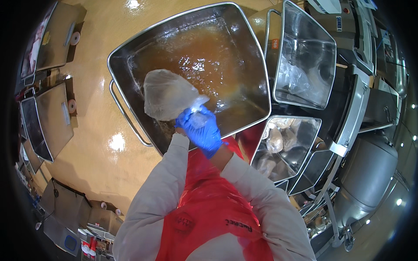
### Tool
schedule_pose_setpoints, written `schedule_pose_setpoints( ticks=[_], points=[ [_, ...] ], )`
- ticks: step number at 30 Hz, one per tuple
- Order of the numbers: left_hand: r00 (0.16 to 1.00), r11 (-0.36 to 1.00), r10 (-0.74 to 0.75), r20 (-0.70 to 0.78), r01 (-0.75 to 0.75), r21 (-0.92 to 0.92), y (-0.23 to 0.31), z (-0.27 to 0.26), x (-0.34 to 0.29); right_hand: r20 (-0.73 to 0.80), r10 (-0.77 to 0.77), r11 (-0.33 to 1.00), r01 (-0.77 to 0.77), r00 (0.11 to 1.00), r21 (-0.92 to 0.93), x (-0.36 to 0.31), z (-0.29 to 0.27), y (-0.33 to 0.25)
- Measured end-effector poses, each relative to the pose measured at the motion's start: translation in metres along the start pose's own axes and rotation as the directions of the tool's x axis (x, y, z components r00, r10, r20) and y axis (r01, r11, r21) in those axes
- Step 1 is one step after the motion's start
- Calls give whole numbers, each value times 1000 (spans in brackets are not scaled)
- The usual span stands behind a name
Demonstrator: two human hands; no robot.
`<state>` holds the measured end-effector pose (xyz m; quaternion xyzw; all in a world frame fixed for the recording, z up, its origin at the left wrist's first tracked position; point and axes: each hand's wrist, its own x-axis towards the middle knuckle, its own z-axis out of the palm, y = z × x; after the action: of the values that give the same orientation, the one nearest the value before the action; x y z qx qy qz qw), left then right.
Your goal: The person moves a large metal container to a scale, adds a white powder, and then transports it to a mixing station. They add several wrapped dough-like items into the container and operate a mixer to blend the contents.
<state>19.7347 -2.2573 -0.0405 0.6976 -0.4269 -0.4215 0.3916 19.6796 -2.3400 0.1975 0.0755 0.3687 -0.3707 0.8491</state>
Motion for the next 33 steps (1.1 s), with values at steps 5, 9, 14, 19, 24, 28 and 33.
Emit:
schedule_pose_setpoints(
  ticks=[5, 9, 14, 19, 24, 28, 33],
  points=[
    [982, 946, -157, -103, 120, -303, -18, 10, 15, 501, -194, -503, 353, 844, -789, 4, 28, -24],
    [991, 5, -131, -12, -12, -1000, -48, 43, -12, 392, -208, -183, 358, 896, -916, -10, 66, -14],
    [971, -385, -239, 33, -64, -921, 6, 69, 14, 256, -343, 254, 352, 904, -901, 5, 41, -18],
    [780, 149, -591, 206, 357, -922, 10, 57, 23, 362, -482, 153, 483, 798, -862, 42, 25, -77],
    [507, -212, -698, 506, 529, -822, 34, 29, -13, 455, -316, -862, -51, 833, -505, 95, -33, -166],
    [396, -263, -730, 556, 588, -765, 69, -9, -39, 371, -291, -752, 29, 882, -659, 109, -67, -174],
    [346, -268, -751, 563, 620, -738, 73, -27, -52, 350, -167, -965, -80, 922, -250, 96, -62, -144]
  ],
)
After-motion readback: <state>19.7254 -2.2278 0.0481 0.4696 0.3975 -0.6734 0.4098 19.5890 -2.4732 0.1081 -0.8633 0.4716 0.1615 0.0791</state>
